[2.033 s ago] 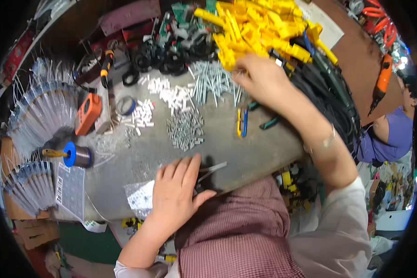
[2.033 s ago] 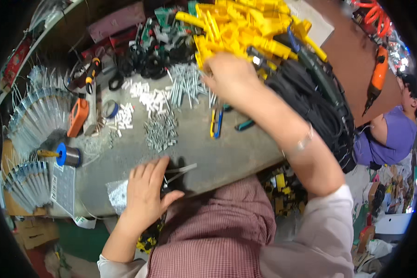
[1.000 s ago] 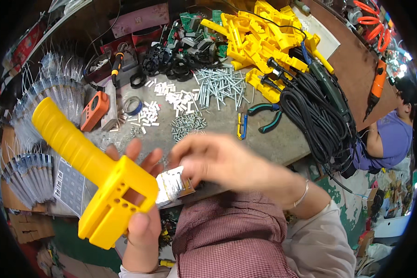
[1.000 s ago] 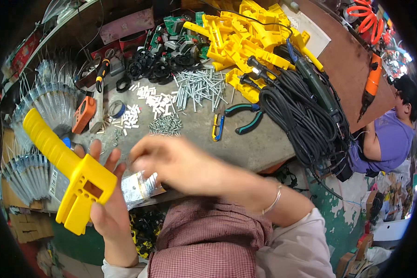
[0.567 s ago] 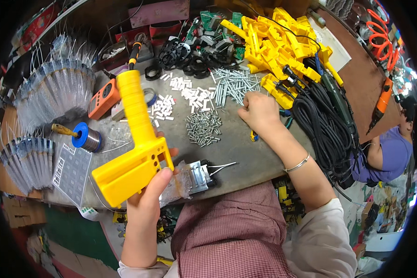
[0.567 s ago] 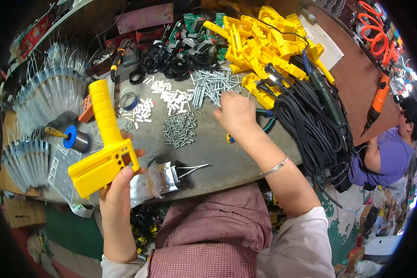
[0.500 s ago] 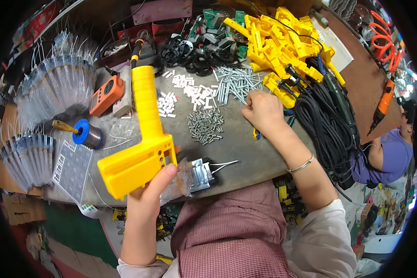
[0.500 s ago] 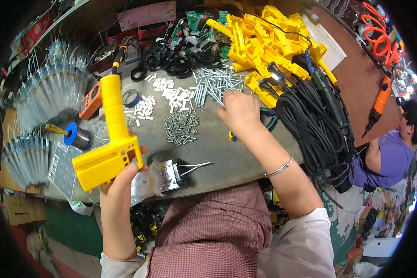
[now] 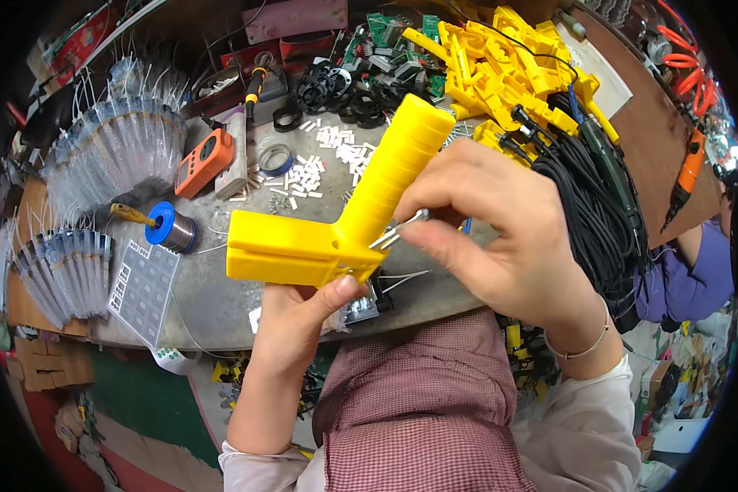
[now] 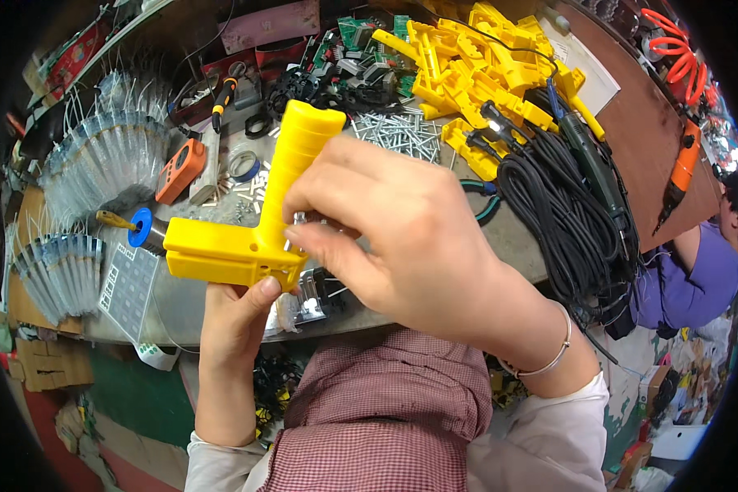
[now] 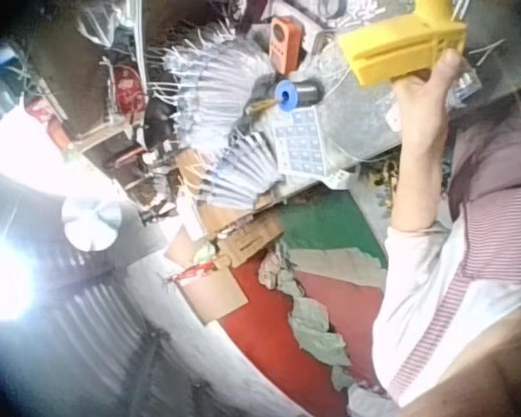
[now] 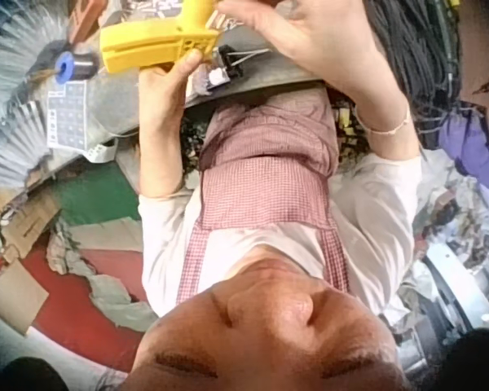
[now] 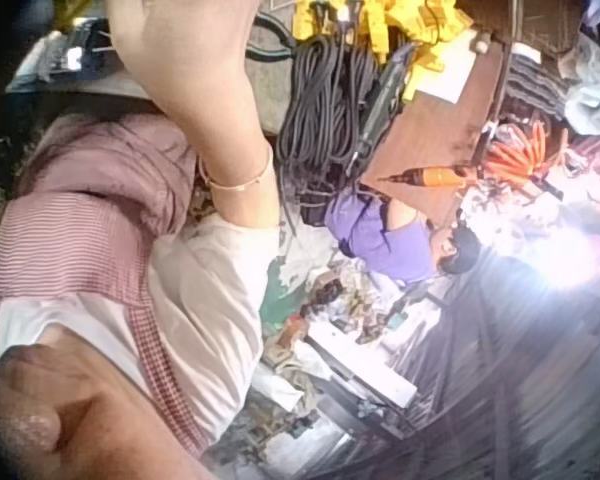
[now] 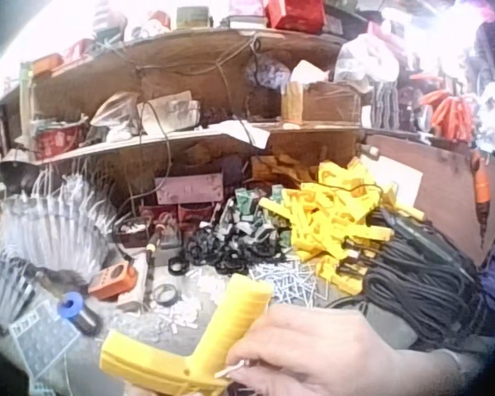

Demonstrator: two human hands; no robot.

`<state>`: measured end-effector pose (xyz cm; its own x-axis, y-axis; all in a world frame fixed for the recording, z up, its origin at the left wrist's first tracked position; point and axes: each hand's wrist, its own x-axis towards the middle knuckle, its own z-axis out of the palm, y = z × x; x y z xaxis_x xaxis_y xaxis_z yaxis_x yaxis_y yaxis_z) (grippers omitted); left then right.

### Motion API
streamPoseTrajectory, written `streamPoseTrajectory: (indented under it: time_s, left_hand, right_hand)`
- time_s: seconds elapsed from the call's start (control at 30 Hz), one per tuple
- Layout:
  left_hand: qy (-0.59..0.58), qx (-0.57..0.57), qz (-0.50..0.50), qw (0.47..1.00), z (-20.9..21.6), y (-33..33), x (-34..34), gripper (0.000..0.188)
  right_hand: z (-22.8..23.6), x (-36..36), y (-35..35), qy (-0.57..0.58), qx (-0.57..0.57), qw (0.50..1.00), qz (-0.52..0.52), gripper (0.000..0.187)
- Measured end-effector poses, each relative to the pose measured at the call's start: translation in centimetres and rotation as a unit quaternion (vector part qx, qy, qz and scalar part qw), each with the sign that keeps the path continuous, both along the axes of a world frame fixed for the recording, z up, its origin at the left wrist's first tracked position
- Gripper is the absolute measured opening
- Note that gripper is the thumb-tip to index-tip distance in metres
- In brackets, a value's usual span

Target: Assembling a handheld electronic device by soldering wires to a circuit board and securing the plastic casing with screws.

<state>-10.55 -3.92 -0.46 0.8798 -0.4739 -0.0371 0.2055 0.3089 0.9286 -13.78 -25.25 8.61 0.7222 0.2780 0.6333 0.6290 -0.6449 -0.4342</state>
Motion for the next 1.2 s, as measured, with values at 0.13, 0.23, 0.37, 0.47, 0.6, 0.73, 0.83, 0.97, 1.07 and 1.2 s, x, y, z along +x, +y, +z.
streamPoseTrajectory:
  time_s: [0.13,0.23,0.37,0.47,0.6,0.73,0.83,0.97,1.07,1.2]
  left_hand:
    - [0.039,-0.054,-0.014,0.998,0.8,-0.1,-0.7,0.059]
    - [0.023,-0.085,-0.008,0.996,0.6,0.0,-1.1,0.056]
    - [-0.042,-0.056,0.049,0.996,0.0,-0.2,-2.0,0.053]
    - [-0.088,-0.077,0.047,0.992,-0.1,-0.1,-2.8,0.055]
    - [-0.056,-0.107,0.051,0.991,0.0,0.0,-2.8,0.054]
    - [-0.059,-0.086,0.057,0.993,-0.1,0.3,-2.8,0.056]
    - [-0.086,-0.074,0.041,0.993,0.1,0.6,-2.8,0.055]
    - [-0.057,-0.121,0.007,0.991,0.2,0.7,-2.9,0.053]
    - [-0.439,0.193,0.11,0.871,-0.2,0.6,-1.8,0.047]
    - [-0.345,0.101,0.119,0.925,-0.4,-0.3,-2.4,0.047]
  right_hand:
    - [0.4,-1.4,-0.8,0.089,0.161,0.983,0.001,0.011]
    - [0.9,-2.4,-0.6,0.179,0.125,0.975,-0.033,0.015]
    - [0.7,-2.6,-0.4,0.16,0.131,0.978,-0.026,0.016]
    - [0.8,-3.0,-0.1,0.126,0.112,0.986,-0.016,0.017]
    - [1.8,-3.2,-0.4,0.218,0.221,0.95,-0.046,0.02]
    - [2.0,-3.4,-0.2,0.199,0.157,0.966,-0.055,0.02]
    - [2.0,-3.1,-0.1,0.224,0.202,0.952,-0.043,0.018]
    - [2.8,-3.3,0.3,0.307,0.244,0.918,-0.053,0.014]
    - [0.9,-2.7,0.6,0.183,0.121,0.975,-0.037,0.014]
    - [1.3,-3.1,1.4,0.228,0.086,0.969,-0.048,0.023]
